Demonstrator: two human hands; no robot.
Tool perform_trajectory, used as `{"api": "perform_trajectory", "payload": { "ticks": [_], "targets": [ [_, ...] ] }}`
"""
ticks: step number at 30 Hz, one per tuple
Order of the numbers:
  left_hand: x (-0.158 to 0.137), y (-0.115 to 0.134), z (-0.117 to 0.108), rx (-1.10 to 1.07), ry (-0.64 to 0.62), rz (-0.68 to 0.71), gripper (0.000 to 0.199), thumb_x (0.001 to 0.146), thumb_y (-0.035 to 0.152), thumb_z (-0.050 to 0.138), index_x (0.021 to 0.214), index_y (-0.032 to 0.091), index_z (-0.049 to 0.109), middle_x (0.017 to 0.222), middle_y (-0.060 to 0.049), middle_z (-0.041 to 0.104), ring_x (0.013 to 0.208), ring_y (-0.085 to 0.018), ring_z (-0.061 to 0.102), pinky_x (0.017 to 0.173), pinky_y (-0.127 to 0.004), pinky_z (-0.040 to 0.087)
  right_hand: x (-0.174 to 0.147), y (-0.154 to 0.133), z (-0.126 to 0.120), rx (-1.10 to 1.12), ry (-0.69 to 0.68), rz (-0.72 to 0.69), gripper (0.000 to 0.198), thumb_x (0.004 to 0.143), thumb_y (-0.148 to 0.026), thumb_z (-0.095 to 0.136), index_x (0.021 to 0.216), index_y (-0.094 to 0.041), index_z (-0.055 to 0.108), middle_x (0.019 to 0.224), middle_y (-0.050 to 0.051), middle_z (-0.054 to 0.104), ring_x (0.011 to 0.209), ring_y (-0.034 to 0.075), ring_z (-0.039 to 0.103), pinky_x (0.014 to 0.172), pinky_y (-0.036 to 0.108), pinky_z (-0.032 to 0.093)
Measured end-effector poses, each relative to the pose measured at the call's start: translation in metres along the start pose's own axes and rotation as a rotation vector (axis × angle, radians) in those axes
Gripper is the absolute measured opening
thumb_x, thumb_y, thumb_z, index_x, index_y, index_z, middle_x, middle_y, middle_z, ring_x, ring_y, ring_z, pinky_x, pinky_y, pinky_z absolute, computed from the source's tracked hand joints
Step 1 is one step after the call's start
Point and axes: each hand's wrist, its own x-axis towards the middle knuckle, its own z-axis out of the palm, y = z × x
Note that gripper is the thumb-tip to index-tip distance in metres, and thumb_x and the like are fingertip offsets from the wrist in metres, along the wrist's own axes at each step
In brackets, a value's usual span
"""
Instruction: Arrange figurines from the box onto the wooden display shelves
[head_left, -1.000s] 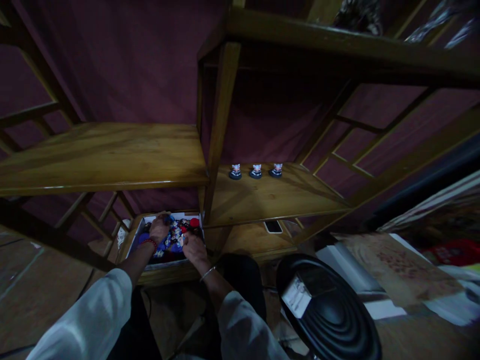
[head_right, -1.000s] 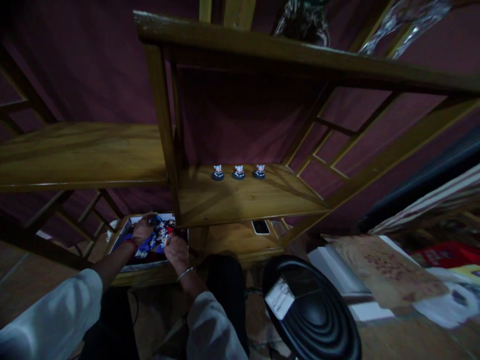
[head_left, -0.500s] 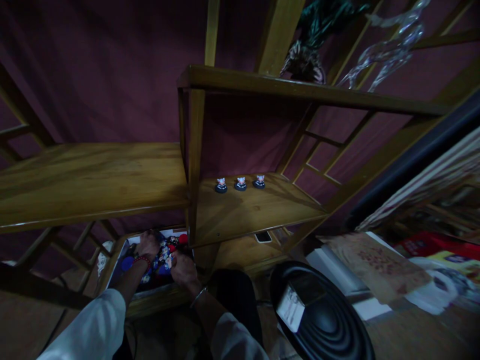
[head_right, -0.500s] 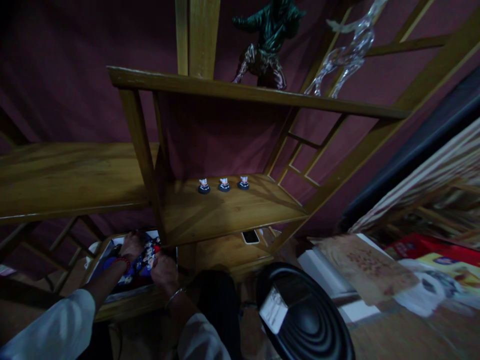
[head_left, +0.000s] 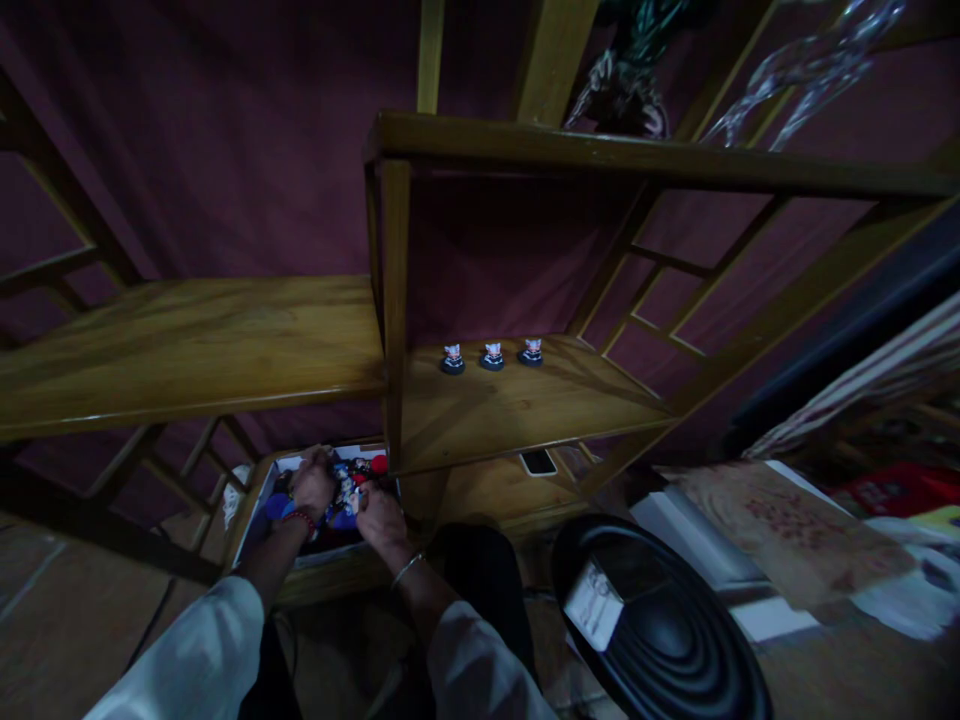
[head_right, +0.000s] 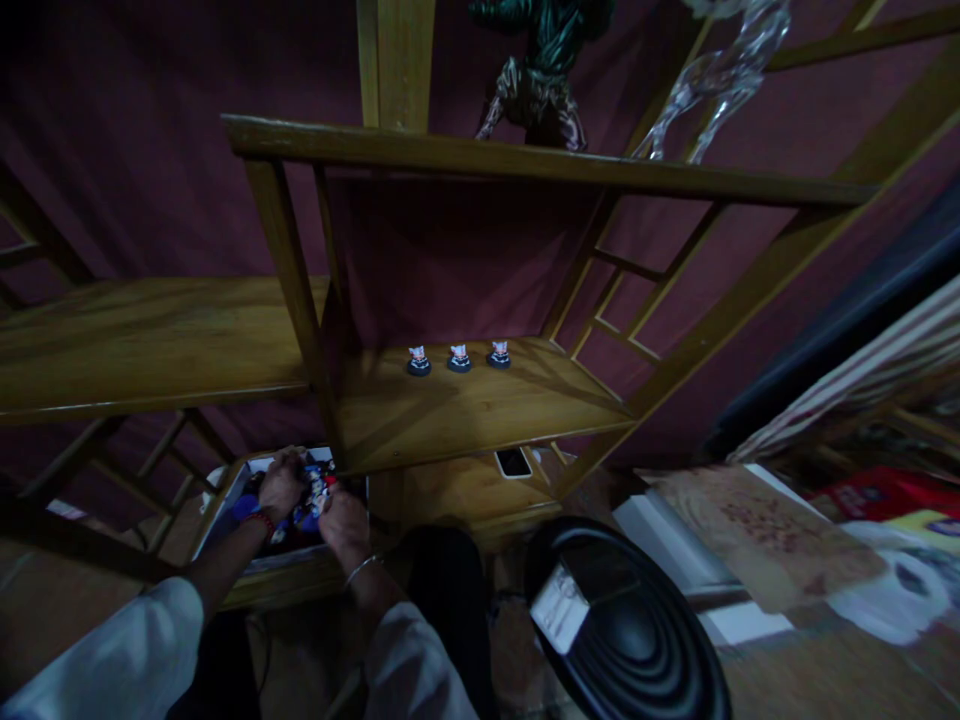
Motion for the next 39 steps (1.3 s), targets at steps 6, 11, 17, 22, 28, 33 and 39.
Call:
{"api": "perform_trajectory", "payload": {
  "ticks": [6,11,17,22,28,33,39],
  "targets": [
    [-0.005,-0.006,-0.007,-0.055,0.005,-0.038,0.019,0.073,0.007,0.047,0.087,0.015,0.057,0.095,-0.012,0.062,0.093,-0.023,0.057,0.082,-0.032,0.039,0.002,0.003,0.002,0.073,0.022,-0.014,0.033,0.082,-0.016,0.045,0.112,-0.023,0.055,0.099,0.006,0.068,0.093,0.019,0.062,0.077,0.026,0.044],
    [-0.015,-0.007,-0.009,-0.141,-0.009,-0.096,0.016,0.071,0.006,0.051,0.082,0.016,0.058,0.085,-0.01,0.065,0.09,-0.024,0.059,0.078,-0.031,0.04,0.005,0.009,0.006,0.199,0.045,-0.061,0.031,0.084,-0.015,0.04,0.11,-0.022,0.057,0.094,0.005,0.068,0.083,0.016,0.065,0.073,0.023,0.045],
    [-0.029,-0.002,-0.01,-0.32,0.01,-0.144,0.014,0.067,0.005,0.053,0.071,0.017,0.059,0.08,-0.007,0.065,0.089,-0.022,0.06,0.081,-0.03,0.041,0.008,0.008,0.009,0.639,-0.014,0.04,0.028,0.088,-0.017,0.035,0.104,-0.021,0.057,0.083,0.002,0.067,0.056,0.011,0.063,0.05,0.019,0.045],
    [-0.039,0.011,-0.015,-0.532,0.065,-0.191,0.012,0.066,0.006,0.053,0.069,0.017,0.058,0.084,-0.007,0.065,0.091,-0.021,0.059,0.086,-0.032,0.04,0.001,0.005,0.004,0.913,0.049,0.072,0.021,0.084,-0.019,0.04,0.094,-0.02,0.059,0.077,-0.001,0.065,0.05,0.01,0.061,0.045,0.019,0.044],
    [-0.059,0.03,-0.016,-0.826,0.047,-0.281,0.018,0.073,0.011,0.046,0.085,0.018,0.059,0.079,-0.004,0.064,0.07,-0.015,0.06,0.065,-0.027,0.048,-0.021,0.006,0.003,1.152,0.1,0.053,0.022,0.08,-0.033,0.048,0.092,-0.018,0.058,0.072,-0.001,0.063,0.052,0.012,0.062,0.047,0.022,0.046],
    [-0.077,0.047,-0.024,-1.34,-0.022,-0.543,0.018,0.073,0.006,0.047,0.077,0.017,0.06,0.069,0.0,0.061,0.056,-0.008,0.054,0.053,-0.019,0.044,-0.042,0.01,0.001,1.328,0.152,-0.005,0.047,0.065,-0.055,0.061,0.092,-0.016,0.06,0.076,0.002,0.065,0.05,0.013,0.062,0.049,0.025,0.047],
    [-0.104,0.076,-0.037,-1.614,-0.239,-0.66,0.016,0.083,0.02,0.049,0.07,0.016,0.057,0.062,-0.001,0.059,0.049,-0.009,0.053,0.047,-0.021,0.043,-0.076,0.014,-0.012,1.487,0.136,-0.045,0.054,0.059,-0.057,0.068,0.092,-0.015,0.061,0.069,0.003,0.066,0.053,0.015,0.063,0.052,0.027,0.047]
  ]
}}
